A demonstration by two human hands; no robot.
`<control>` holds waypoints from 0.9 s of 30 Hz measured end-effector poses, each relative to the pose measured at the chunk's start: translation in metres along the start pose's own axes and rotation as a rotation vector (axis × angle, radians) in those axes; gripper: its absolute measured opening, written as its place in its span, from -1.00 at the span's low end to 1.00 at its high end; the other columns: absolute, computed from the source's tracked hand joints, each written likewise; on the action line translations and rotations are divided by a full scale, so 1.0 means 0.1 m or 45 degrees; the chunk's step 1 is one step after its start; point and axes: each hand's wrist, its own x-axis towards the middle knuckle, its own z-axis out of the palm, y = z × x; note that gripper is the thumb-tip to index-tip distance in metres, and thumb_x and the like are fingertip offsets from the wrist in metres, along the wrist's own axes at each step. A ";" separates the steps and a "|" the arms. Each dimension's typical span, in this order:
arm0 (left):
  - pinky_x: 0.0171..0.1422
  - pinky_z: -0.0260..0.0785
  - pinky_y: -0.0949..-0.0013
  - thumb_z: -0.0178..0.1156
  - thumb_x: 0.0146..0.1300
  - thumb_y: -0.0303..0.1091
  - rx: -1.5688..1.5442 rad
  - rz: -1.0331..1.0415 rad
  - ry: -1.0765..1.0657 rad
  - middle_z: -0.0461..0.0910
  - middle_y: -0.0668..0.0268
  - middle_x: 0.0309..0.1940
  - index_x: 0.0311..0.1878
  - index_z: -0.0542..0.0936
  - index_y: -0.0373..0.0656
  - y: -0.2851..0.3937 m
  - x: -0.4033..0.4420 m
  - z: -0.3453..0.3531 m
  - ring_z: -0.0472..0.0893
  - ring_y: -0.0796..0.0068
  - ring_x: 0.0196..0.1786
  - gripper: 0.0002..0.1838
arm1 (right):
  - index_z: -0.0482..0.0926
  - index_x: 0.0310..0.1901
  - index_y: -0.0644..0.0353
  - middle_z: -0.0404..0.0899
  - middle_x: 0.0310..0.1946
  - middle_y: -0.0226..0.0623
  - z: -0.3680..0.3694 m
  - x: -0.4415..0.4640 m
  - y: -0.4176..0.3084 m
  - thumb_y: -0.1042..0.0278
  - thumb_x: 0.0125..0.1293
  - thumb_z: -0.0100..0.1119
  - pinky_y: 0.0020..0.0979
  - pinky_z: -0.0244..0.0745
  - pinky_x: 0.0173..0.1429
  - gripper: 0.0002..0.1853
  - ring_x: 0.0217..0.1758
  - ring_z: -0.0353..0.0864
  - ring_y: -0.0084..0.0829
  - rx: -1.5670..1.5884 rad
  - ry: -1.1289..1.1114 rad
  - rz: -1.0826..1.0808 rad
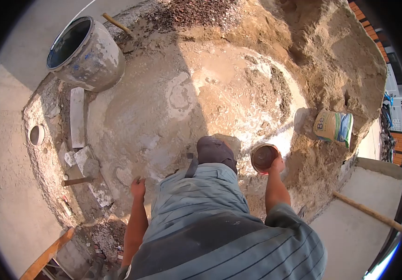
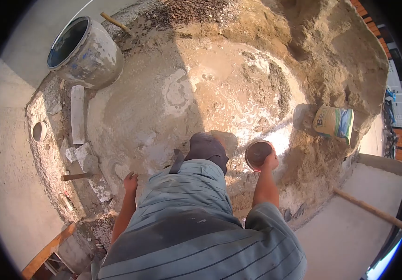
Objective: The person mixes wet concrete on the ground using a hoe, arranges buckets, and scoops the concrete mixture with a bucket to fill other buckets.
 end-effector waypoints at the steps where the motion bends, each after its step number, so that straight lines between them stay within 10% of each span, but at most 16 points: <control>1: -0.01 0.47 0.29 0.30 0.11 -0.18 0.009 -0.021 0.014 0.70 0.08 -0.18 0.12 0.60 -0.20 -0.06 -0.02 -0.01 0.68 0.27 -0.14 -0.50 | 0.68 -0.06 0.34 0.67 -0.11 -0.06 0.03 0.07 0.03 0.02 0.20 0.28 -0.19 0.58 -0.01 -0.51 -0.11 0.68 -0.21 -0.039 0.015 0.035; 27: 0.11 0.45 0.23 0.32 0.10 -0.19 -0.188 -0.210 0.213 0.66 -0.07 -0.09 0.08 0.62 -0.26 -0.66 -0.56 0.00 0.67 0.10 -0.01 -0.50 | 0.61 -0.09 0.55 0.66 -0.15 -0.03 1.25 -0.14 -0.75 0.17 0.22 0.29 -0.24 0.61 -0.10 -0.52 -0.18 0.66 -0.21 0.116 -0.416 -0.264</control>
